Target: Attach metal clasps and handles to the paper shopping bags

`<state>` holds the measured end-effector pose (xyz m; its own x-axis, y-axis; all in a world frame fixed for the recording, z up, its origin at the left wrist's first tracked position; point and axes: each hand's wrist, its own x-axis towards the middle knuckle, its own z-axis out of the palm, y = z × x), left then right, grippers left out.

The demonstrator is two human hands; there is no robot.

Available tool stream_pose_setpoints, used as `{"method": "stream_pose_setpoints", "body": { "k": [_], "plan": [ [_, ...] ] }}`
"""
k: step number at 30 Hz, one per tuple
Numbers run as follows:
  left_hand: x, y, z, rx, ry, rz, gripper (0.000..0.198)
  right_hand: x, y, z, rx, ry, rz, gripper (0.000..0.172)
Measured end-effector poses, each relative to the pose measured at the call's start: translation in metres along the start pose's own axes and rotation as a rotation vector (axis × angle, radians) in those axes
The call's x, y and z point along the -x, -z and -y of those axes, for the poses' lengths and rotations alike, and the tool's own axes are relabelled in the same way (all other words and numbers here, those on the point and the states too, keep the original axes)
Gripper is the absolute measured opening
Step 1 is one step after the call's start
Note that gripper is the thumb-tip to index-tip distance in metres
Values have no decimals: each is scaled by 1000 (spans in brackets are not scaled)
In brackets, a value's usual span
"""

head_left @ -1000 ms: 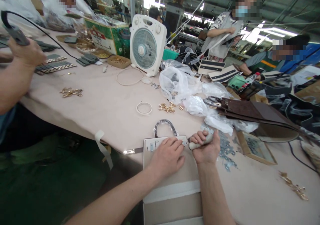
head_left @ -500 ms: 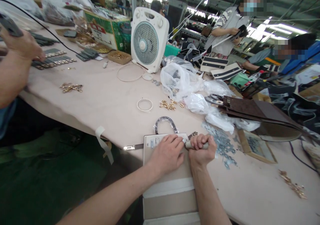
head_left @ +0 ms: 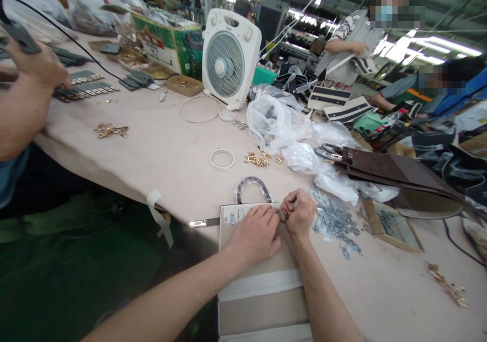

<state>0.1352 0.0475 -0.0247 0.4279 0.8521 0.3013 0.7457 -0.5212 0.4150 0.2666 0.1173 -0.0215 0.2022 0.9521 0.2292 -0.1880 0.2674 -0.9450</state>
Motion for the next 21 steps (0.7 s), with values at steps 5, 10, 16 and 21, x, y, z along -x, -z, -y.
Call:
{"method": "stream_pose_setpoints", "body": {
  "k": [5, 10, 16, 21],
  "plan": [
    [1, -2, 1, -84, 67, -31, 68, -6, -4, -2, 122, -57, 92, 45],
    [2, -4, 1, -128, 75, -23, 67, -11, 8, 14, -114, -43, 40, 45],
    [3, -6, 1, -134, 80, -28, 68, -33, 14, 32, -274, -79, 38, 41],
    [2, -6, 1, -132, 82, -16, 72, -34, -1, 13, -185, -198, 118, 42]
  ]
}}
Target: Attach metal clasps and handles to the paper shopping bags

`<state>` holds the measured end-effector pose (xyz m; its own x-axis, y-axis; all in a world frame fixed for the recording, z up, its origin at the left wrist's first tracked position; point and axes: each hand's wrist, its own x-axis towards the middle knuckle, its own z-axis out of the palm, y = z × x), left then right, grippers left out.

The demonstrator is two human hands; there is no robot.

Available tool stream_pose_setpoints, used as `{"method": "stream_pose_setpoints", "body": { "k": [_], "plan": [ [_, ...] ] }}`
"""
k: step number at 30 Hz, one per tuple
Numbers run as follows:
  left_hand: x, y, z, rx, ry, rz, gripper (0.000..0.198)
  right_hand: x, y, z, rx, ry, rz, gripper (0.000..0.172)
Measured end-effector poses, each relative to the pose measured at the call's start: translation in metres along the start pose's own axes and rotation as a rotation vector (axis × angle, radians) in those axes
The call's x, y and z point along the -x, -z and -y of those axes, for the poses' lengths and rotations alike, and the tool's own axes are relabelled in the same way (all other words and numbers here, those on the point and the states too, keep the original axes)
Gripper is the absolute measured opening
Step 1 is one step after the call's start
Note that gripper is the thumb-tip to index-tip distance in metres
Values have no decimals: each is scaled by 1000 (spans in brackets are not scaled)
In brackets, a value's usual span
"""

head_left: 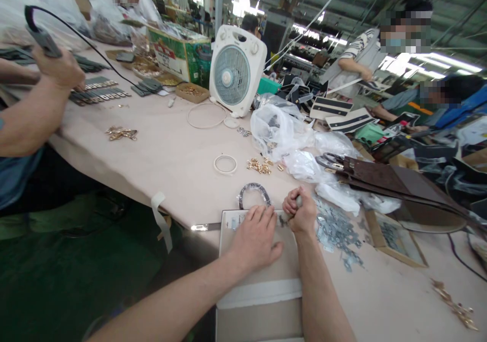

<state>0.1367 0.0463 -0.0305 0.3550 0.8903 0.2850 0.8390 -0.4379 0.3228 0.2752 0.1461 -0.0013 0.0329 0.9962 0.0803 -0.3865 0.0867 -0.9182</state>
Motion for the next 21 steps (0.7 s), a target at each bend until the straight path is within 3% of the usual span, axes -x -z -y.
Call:
{"method": "stream_pose_setpoints", "body": {
  "k": [8, 11, 16, 18, 21],
  "plan": [
    [-1, 1, 1, 8, 1, 14, 71, 16, 3, -15, 179, 42, 60, 41],
    [-1, 1, 1, 1, 1, 17, 71, 24, 0, -6, 199, 127, 63, 40],
    [1, 1, -1, -22, 7, 21, 73, 29, -5, 11, 1, 384, 39, 36],
    [1, 1, -1, -28, 8, 22, 72, 30, -4, 7, 14, 356, 51, 37],
    [0, 2, -2, -29, 13, 20, 72, 30, 1, -1, 122, 165, 99, 38]
  ]
}}
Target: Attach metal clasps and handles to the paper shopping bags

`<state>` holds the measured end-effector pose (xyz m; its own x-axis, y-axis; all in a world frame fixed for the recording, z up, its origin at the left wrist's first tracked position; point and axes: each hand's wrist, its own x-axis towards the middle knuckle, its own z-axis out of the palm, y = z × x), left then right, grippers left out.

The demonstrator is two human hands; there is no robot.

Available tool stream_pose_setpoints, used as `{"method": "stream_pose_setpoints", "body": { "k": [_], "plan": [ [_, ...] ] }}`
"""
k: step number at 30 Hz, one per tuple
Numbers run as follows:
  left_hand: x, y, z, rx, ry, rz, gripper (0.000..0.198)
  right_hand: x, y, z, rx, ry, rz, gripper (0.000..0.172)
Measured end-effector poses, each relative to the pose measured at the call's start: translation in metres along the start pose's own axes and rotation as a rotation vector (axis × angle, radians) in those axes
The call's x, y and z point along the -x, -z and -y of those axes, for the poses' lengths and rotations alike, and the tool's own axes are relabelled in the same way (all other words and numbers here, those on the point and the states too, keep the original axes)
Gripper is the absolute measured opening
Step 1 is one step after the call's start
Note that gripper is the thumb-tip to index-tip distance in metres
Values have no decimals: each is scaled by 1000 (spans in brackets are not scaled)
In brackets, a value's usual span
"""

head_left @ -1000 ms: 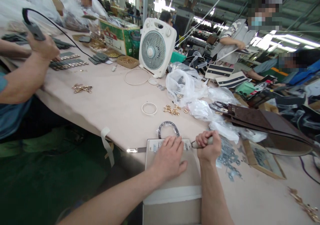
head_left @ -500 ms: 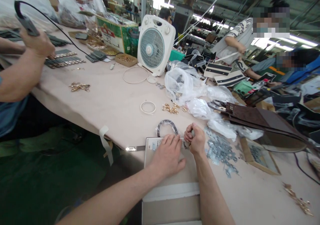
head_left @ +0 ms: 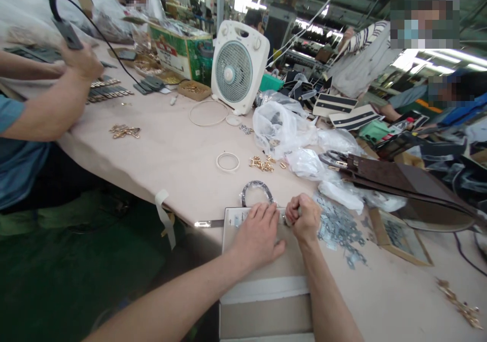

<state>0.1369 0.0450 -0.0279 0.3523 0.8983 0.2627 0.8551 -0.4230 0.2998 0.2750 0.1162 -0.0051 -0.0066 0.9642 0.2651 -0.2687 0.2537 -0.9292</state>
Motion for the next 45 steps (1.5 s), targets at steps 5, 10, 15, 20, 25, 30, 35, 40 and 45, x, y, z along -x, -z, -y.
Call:
{"method": "stream_pose_setpoints", "body": {
  "k": [5, 10, 15, 20, 25, 30, 35, 40, 45],
  "plan": [
    [1, -1, 2, 19, -11, -7, 73, -1, 2, 11, -116, 198, -73, 34],
    [1, -5, 2, 44, -13, -30, 72, 5, -1, -3, -31, 22, -31, 38],
    [0, 1, 3, 82, -25, -45, 75, 4, 12, 2, -97, 28, -124, 36],
    [13, 24, 28, 137, -22, -105, 71, 1, 18, 44, -172, 221, -275, 30],
    [24, 29, 58, 275, 12, -124, 45, 16, -21, 41, -315, 100, -170, 32],
    [24, 22, 61, 301, -6, -147, 38, 29, -49, 8, -302, 97, -149, 37],
    [22, 19, 57, 273, 27, -185, 22, 34, -43, 0, -320, 129, -145, 35],
    [23, 15, 58, 261, 41, -207, 17, 39, -48, -3, -302, 143, -132, 36],
    [24, 16, 59, 285, 37, -197, 16, 42, -56, -7, -243, 179, -147, 36]
  ]
}}
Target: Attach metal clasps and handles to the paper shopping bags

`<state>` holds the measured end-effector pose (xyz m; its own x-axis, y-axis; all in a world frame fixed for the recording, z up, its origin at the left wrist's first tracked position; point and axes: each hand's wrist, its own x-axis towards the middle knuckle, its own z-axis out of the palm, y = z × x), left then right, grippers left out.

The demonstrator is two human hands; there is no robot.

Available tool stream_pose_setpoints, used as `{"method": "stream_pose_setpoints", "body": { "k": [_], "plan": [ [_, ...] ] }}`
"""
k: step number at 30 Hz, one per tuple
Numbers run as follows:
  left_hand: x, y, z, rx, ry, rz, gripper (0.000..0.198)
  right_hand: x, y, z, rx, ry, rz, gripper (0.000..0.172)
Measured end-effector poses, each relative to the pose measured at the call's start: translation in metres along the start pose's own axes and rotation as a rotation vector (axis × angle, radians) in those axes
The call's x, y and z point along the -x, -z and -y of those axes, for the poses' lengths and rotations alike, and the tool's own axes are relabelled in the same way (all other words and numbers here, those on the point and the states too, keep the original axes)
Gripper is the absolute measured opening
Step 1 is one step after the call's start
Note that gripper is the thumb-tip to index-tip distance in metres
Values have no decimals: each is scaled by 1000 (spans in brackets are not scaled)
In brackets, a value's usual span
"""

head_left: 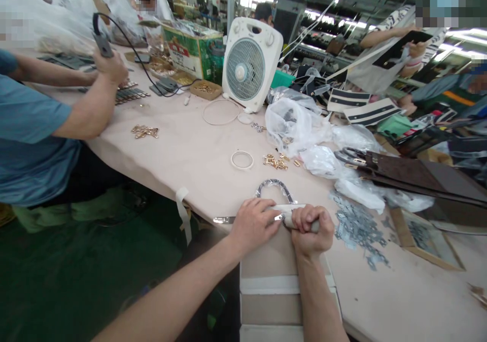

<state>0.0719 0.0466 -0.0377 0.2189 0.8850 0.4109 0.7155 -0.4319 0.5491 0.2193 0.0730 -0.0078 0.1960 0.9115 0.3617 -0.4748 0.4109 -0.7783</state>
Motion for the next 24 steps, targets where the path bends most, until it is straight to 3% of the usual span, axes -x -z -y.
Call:
{"method": "stream_pose_setpoints", "body": {
  "k": [10, 18, 24],
  "plan": [
    [-3, 2, 0, 77, 22, 6, 16, 8, -3, -11, 71, 152, -8, 33],
    [-1, 1, 2, 75, 26, -6, 15, 0, -12, -12, 181, 73, 24, 35],
    [-2, 2, 1, 80, 16, -7, 14, 0, -12, -19, 428, 59, 61, 41]
  ]
}}
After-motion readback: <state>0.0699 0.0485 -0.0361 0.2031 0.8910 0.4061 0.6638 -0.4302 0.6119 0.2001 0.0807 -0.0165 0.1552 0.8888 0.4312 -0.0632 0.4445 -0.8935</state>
